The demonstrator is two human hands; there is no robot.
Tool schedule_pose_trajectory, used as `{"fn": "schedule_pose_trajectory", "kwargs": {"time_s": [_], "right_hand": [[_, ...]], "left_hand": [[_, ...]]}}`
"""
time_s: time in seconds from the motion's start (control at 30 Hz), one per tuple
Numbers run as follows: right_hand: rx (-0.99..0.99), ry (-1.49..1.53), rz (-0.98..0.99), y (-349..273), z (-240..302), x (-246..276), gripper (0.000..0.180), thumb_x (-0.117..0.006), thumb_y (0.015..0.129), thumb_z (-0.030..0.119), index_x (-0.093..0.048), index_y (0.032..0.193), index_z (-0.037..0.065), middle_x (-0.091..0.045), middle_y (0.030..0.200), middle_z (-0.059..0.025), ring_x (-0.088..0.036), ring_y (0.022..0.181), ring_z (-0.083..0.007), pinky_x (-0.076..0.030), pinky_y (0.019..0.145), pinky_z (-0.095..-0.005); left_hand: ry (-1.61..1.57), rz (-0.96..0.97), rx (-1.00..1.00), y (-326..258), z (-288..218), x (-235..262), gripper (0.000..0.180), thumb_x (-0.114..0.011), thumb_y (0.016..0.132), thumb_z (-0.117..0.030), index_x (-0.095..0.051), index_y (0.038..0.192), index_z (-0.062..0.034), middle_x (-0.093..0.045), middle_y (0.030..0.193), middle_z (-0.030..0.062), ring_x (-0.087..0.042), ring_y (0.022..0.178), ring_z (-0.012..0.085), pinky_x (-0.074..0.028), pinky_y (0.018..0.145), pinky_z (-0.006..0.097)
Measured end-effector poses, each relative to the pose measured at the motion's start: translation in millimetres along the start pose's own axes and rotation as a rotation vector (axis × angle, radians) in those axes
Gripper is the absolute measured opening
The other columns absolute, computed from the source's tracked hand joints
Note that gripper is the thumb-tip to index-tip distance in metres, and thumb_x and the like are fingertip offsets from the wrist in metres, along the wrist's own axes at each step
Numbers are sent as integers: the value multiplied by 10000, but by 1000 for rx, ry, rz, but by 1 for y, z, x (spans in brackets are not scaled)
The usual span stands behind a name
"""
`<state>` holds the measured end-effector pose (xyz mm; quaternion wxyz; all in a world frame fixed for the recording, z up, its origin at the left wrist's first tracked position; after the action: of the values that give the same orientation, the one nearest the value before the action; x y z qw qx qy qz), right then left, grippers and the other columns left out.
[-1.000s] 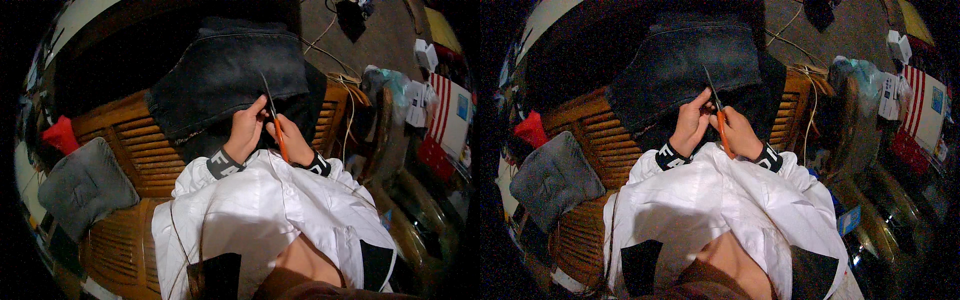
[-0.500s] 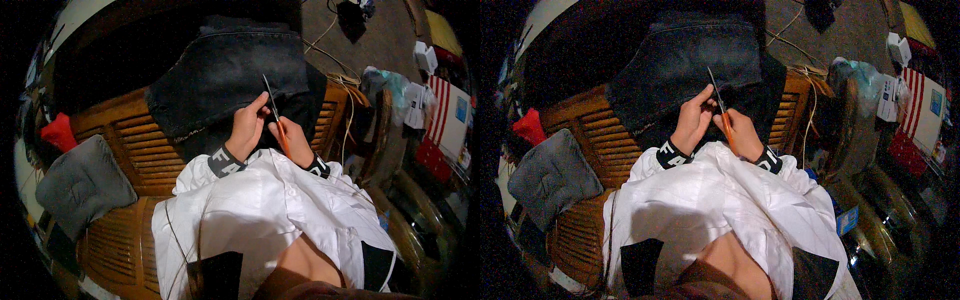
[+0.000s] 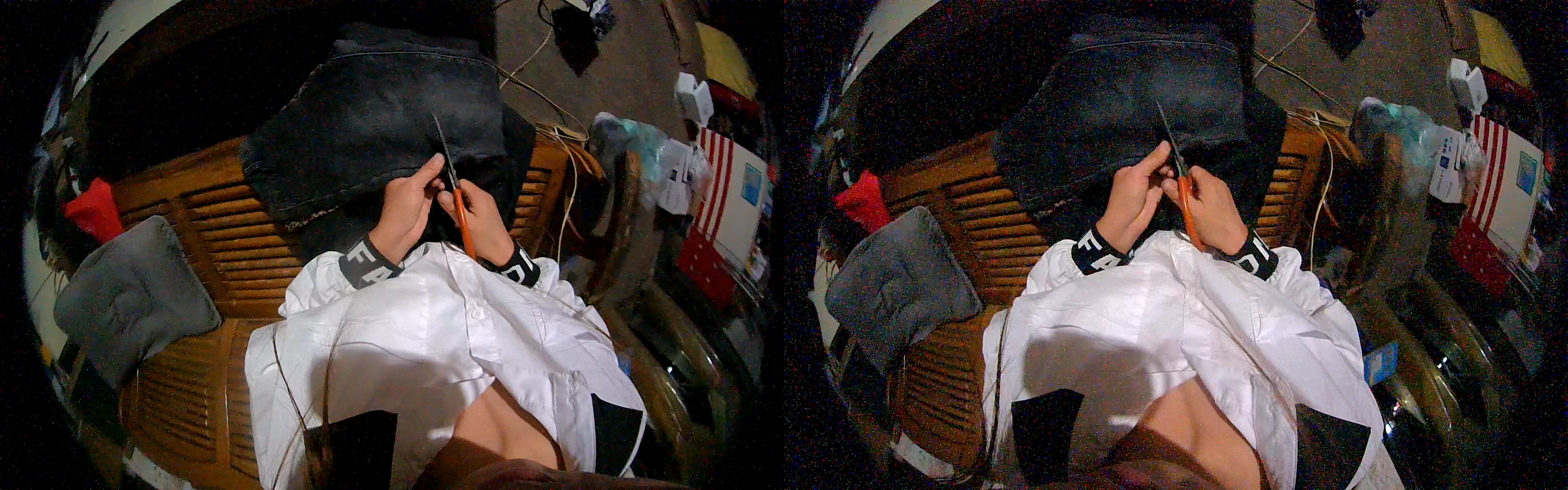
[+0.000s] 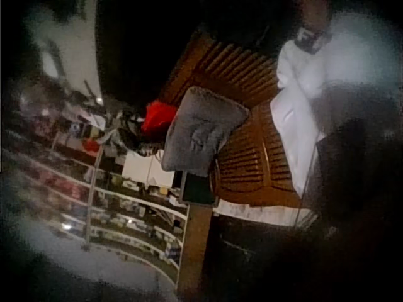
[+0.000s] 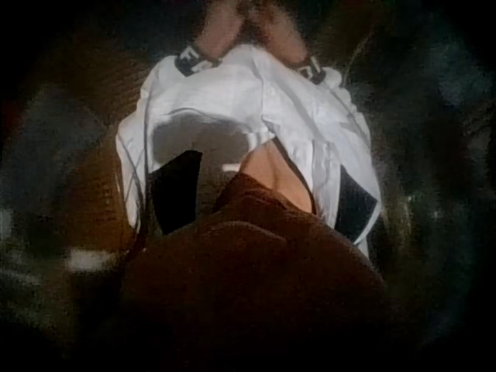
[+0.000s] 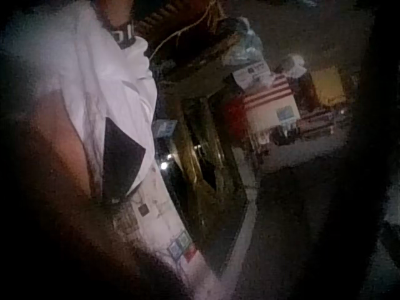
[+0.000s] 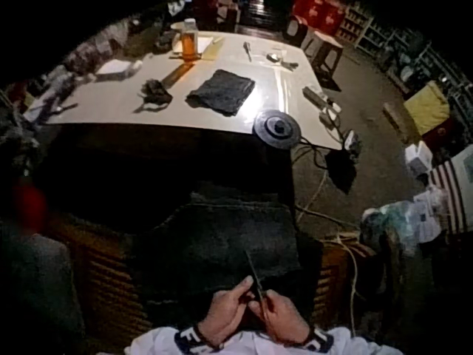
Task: The person uses orange-handled scissors to cut a piece of black denim fabric with a leopard print pattern. They repeatedly trim the edges and cut out sections of the fabric while seated at a table.
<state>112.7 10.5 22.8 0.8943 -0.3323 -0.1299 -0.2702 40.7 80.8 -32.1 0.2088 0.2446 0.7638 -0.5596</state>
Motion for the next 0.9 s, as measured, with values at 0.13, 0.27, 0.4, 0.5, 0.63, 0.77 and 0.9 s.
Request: {"fn": "schedule_pose_trajectory", "kwargs": {"time_s": [0.13, 0.27, 0.4, 0.5, 0.63, 0.77, 0.9], "right_hand": [[-121, 15, 13, -4, -7, 2, 393, -659, 827, 321, -514, 759, -38, -525, 637, -150, -510, 591, -196, -413, 565, -321], [-57, 83, 23, -10, -2, 4, 380, -666, 824, 322, -532, 862, -32, -554, 710, -107, -510, 645, -157, -424, 590, -294], [-152, 246, 195, -23, -4, -2, 405, -636, 846, 295, -480, 1055, -15, -517, 834, -56, -502, 730, -143, -434, 638, -269], [11, 345, 273, -34, 7, -6, 399, -580, 867, 250, -415, 1124, -7, -457, 874, -49, -475, 752, -139, -427, 666, -270], [0, 332, 401, -44, 10, -13, 365, -527, 875, 234, -406, 1116, -12, -447, 872, -71, -448, 755, -165, -412, 717, -305], [-116, 281, 341, -40, 12, -6, 498, -508, 872, 528, -442, 1064, 73, -442, 864, -5, -402, 729, -91, -348, 651, -203], [-127, 338, 300, -31, 5, -8, 393, -447, 924, 472, -450, 912, 79, -414, 750, 22, -370, 633, -78, -322, 561, -207]], "left_hand": [[11, 4, 31, 4, 4, 0, 168, -618, 877, -172, -656, 891, -9, -630, 836, 64, -570, 765, 153, -447, 717, 284], [-96, 29, 49, 7, 8, -4, 167, -605, 883, -158, -646, 947, -9, -641, 927, 78, -581, 852, 172, -448, 803, 300], [-173, 97, 69, 6, 9, -10, 139, -632, 858, -120, -663, 948, -19, -634, 964, 59, -564, 914, 166, -421, 877, 301], [-145, 60, 56, 4, 5, -12, 179, -588, 895, -156, -630, 988, -9, -630, 968, 73, -573, 893, 172, -447, 823, 304], [-174, 37, 50, 1, 1, -13, 171, -589, 895, -152, -628, 986, -12, -625, 963, 72, -572, 886, 167, -452, 816, 298], [-154, 56, 63, -1, 0, -15, 154, -602, 887, -151, -639, 955, -17, -631, 926, 70, -577, 863, 163, -456, 806, 293], [-108, 57, 57, -6, -5, -18, 137, -618, 875, -144, -648, 921, -18, -636, 896, 70, -581, 841, 163, -456, 801, 294]]}}
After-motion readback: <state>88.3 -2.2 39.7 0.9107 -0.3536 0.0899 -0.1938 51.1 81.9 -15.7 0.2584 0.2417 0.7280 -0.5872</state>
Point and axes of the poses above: each hand's wrist, its own y-axis towards the middle knuckle, its own x-axis out of the back of the hand, z = x × y, the point moved 10 cm from there along y, towards the middle knuckle
